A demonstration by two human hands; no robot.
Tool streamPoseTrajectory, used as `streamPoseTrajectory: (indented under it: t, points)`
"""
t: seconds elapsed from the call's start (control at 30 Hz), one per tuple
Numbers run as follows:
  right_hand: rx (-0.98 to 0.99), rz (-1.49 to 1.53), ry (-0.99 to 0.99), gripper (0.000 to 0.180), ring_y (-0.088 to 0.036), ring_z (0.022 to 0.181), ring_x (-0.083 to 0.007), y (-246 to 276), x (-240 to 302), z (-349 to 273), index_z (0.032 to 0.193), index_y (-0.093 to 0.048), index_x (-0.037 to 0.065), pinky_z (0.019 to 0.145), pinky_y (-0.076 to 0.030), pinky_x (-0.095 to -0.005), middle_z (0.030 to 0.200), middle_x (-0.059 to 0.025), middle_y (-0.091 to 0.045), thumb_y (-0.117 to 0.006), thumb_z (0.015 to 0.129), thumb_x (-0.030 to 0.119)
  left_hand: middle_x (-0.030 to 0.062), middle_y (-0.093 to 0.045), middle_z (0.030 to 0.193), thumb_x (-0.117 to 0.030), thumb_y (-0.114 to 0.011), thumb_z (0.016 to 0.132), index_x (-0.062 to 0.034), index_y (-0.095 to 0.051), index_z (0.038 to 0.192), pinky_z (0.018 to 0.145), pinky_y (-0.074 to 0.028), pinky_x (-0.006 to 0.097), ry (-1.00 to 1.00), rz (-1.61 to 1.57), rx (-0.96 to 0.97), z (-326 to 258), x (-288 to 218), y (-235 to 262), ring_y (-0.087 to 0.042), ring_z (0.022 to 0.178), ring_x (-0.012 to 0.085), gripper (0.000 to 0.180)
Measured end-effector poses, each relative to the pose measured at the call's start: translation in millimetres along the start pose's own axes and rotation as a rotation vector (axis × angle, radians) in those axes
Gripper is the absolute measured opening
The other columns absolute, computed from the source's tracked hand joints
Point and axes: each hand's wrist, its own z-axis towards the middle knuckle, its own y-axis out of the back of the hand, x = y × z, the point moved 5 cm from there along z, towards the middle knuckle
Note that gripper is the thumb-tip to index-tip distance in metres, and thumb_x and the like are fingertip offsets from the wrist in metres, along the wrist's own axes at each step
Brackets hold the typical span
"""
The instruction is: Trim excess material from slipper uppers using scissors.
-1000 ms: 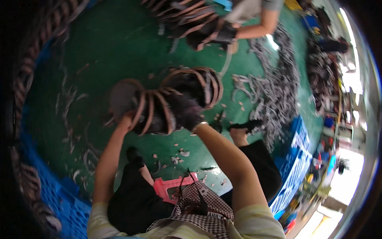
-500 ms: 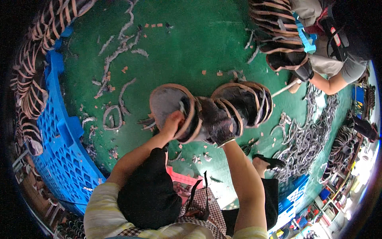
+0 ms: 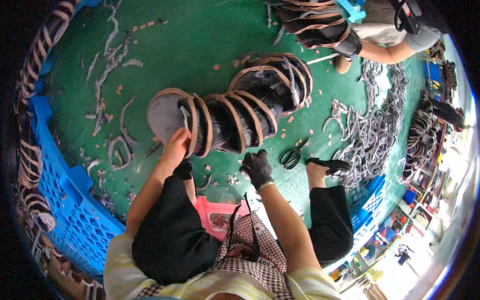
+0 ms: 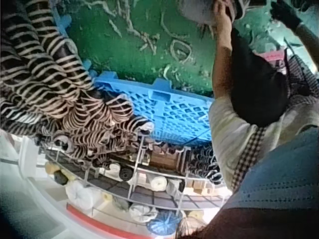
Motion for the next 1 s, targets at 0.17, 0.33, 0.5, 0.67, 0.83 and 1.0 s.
streamPoseTrajectory:
  t: [0.17, 0.33, 0.5, 0.67, 0.83, 1.0]
  points:
    - [-0.095, -0.162, 0.633, 0.052, -0.054, 0.073, -0.0224, -32, 102, 33, 0.127, -0.032, 0.009, 0.062, -0.046, -0.0328, 0.089, -0.0079, -0.053, -0.055, 0.081, 0.012, 0.0019, -0.054, 0.086, -0.013, -0.038, 0.090, -0.0066, -0.048, 0.082, 0.075, -0.044, 0.030, -0.014, -0.313, 0.025, 5, -26, -29, -0.053, 0.082, 0.0163, 0.014]
    - [0.158, 0.057, 0.240, 0.025, -0.046, 0.075, -0.0111, -24, 141, 44, 0.106, -0.045, 0.004, 0.059, -0.040, -0.0268, 0.081, -0.0046, -0.049, -0.052, 0.082, 0.005, 0.0051, -0.055, 0.089, -0.014, -0.040, 0.090, -0.0084, -0.045, 0.079, 0.083, -0.045, 0.037, -0.014, -0.161, -0.243, 22, -46, -15, -0.055, 0.087, 0.0192, 0.013]
    - [0.033, 0.147, 0.353, 0.024, -0.053, 0.070, -0.0150, 8, 128, 35, 0.108, -0.047, 0.009, 0.057, -0.041, -0.0255, 0.098, -0.0071, -0.057, -0.048, 0.085, 0.006, 0.0017, -0.051, 0.077, -0.017, -0.043, 0.090, -0.0096, -0.044, 0.073, 0.070, -0.047, 0.033, -0.312, -0.106, -0.313, 22, -67, 2, -0.055, 0.080, 0.0161, 0.019]
    - [-0.006, -0.216, 0.598, 0.019, -0.050, 0.067, -0.0119, 26, 174, 41, 0.103, -0.050, 0.004, 0.056, -0.039, -0.0238, 0.091, -0.0048, -0.057, -0.047, 0.088, 0.015, 0.0004, -0.050, 0.077, -0.016, -0.044, 0.089, -0.0094, -0.051, 0.079, 0.072, -0.047, 0.032, -0.341, -0.202, -0.583, 12, -85, 33, -0.050, 0.072, 0.0140, 0.013]
    - [0.100, -0.123, 0.477, 0.016, -0.047, 0.066, -0.0094, 8, 205, 44, 0.097, -0.054, 0.003, 0.055, -0.038, -0.0244, 0.085, -0.0016, -0.055, -0.048, 0.088, 0.015, -0.0005, -0.051, 0.078, -0.016, -0.045, 0.089, -0.0106, -0.050, 0.081, 0.070, -0.046, 0.034, -0.359, -0.230, -0.505, 32, -82, 53, -0.051, 0.077, 0.0150, 0.011]
    - [-0.198, -1.071, 0.939, 0.044, -0.048, 0.101, -0.0350, -29, 261, 85, 0.110, -0.049, 0.005, 0.080, -0.042, -0.0419, 0.107, -0.0175, -0.052, -0.058, 0.069, 0.017, 0.0002, -0.053, 0.080, -0.020, -0.047, 0.088, -0.0117, -0.048, 0.078, 0.076, -0.042, 0.036, -0.330, -0.338, -0.305, 46, -92, 25, -0.052, 0.081, 0.0172, 0.013]
